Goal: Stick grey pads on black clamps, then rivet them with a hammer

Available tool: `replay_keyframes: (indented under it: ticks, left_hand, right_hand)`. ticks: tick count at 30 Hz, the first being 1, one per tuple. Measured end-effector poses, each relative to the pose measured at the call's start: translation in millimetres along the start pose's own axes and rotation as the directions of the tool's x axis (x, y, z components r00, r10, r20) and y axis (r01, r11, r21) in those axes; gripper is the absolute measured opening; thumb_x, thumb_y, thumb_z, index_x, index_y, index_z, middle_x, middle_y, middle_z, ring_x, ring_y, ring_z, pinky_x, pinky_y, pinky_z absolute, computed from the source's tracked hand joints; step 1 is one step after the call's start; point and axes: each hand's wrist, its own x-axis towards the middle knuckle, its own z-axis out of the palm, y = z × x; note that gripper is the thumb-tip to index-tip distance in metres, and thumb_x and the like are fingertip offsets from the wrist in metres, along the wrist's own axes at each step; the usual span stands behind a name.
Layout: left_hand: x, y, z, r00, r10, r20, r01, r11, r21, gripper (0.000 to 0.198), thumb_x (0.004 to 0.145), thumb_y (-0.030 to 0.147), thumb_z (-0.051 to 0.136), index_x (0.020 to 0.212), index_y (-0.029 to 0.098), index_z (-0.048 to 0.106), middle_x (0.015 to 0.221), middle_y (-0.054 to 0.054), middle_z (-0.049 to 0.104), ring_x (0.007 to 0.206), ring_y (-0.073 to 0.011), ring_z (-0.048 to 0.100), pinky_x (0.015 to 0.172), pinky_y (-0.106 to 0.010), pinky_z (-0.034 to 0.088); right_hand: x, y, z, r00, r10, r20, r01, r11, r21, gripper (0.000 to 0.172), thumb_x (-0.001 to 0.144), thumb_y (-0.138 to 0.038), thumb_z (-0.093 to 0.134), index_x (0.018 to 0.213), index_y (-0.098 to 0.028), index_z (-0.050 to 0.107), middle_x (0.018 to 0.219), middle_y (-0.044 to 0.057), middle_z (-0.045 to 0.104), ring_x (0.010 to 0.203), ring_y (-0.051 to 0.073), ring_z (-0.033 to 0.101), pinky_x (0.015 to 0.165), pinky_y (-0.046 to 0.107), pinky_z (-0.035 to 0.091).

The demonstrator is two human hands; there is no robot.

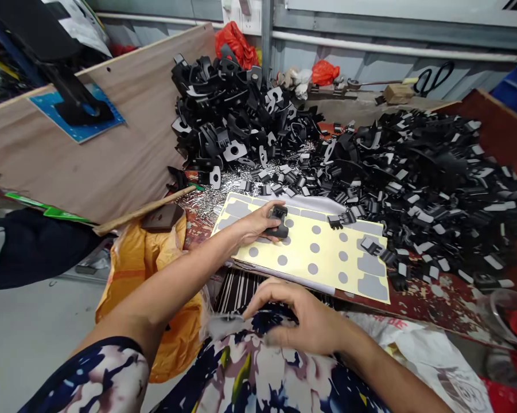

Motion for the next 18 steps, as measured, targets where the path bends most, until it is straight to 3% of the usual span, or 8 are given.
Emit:
replay_keyframes:
  ticks: [1,2,4,6,7,10,13,18]
  left_hand:
    - [-3,0,1.1,1.0,0.007,-0.009,-0.007,0.999,-0.042,0.061,0.077,0.01,0.077,0.131,0.029,0.057,0.095,-0.002,0.059,0.066,-0.0138,0.063,0.057,-0.029,0.058]
    - [-8,0,3.1,1.0,0.012,-0.009,-0.013,0.996,-0.092,0.062,0.076,0.01,0.079,0.131,0.029,0.057,0.097,-0.003,0.06,0.069,-0.0156,0.064,0.059,-0.031,0.058]
    - [-20,-4,9.6,0.999,0.03,0.018,-0.026,0.978,-0.207,0.062,0.075,0.015,0.083,0.131,0.029,0.059,0.103,-0.005,0.064,0.077,-0.0181,0.066,0.065,-0.032,0.058]
    - [-33,-10,19.0,0.998,0.049,0.046,-0.031,0.943,-0.332,0.056,0.078,0.029,0.086,0.129,0.03,0.062,0.109,-0.006,0.065,0.079,-0.0172,0.065,0.067,-0.032,0.057]
    - [-39,-14,24.2,0.997,0.059,0.054,-0.033,0.921,-0.388,0.052,0.08,0.036,0.085,0.127,0.029,0.065,0.112,-0.007,0.066,0.078,-0.0169,0.064,0.066,-0.031,0.056]
    - [-48,-25,39.4,0.996,0.083,0.041,-0.051,0.86,-0.508,0.046,0.084,0.048,0.079,0.122,0.025,0.068,0.116,-0.009,0.067,0.083,-0.0202,0.065,0.066,-0.032,0.056]
    - [-46,-31,49.5,0.995,0.099,0.017,-0.073,0.828,-0.556,0.042,0.086,0.048,0.077,0.119,0.024,0.068,0.111,-0.009,0.068,0.089,-0.0239,0.066,0.071,-0.036,0.058]
    - [-43,-34,53.9,0.994,0.097,0.042,-0.058,0.829,-0.556,0.041,0.089,0.05,0.073,0.122,0.026,0.065,0.106,-0.008,0.065,0.083,-0.0237,0.065,0.069,-0.042,0.061]
  right_hand:
    - [-4,-4,-4,0.997,-0.013,-0.073,0.01,0.999,-0.039,0.025,0.087,-0.018,0.073,0.11,-0.028,0.071,0.11,0.001,0.073,0.104,0.021,0.068,0.095,0.038,0.055]
    - [-6,-5,-8,0.973,-0.025,-0.231,0.004,0.996,-0.093,0.021,0.087,-0.017,0.073,0.105,-0.028,0.07,0.103,0.001,0.072,0.099,0.021,0.067,0.091,0.038,0.055]
    - [-7,7,-21,0.814,-0.067,-0.577,-0.029,0.988,-0.155,0.015,0.088,-0.016,0.069,0.097,-0.027,0.064,0.093,0.0,0.068,0.09,0.02,0.064,0.086,0.037,0.053]
    - [-5,26,-35,0.662,-0.092,-0.743,-0.023,0.989,-0.144,0.016,0.087,-0.018,0.07,0.097,-0.026,0.062,0.089,0.0,0.065,0.087,0.019,0.062,0.085,0.036,0.051]
    - [-3,35,-40,0.628,-0.095,-0.772,-0.008,0.992,-0.129,0.019,0.086,-0.019,0.072,0.099,-0.026,0.061,0.09,-0.001,0.065,0.088,0.018,0.062,0.086,0.036,0.05]
    - [2,51,-48,0.59,-0.093,-0.802,0.034,0.995,-0.091,0.019,0.085,-0.021,0.073,0.099,-0.026,0.062,0.09,-0.001,0.065,0.087,0.018,0.062,0.086,0.036,0.05]
    - [8,55,-45,0.553,-0.09,-0.828,0.072,0.996,-0.06,0.018,0.083,-0.022,0.074,0.096,-0.025,0.062,0.087,-0.001,0.064,0.085,0.017,0.062,0.085,0.035,0.05]
    - [14,56,-40,0.518,-0.072,-0.853,0.087,0.996,-0.031,0.019,0.079,-0.025,0.076,0.092,-0.024,0.061,0.084,-0.001,0.064,0.082,0.018,0.063,0.082,0.035,0.052]
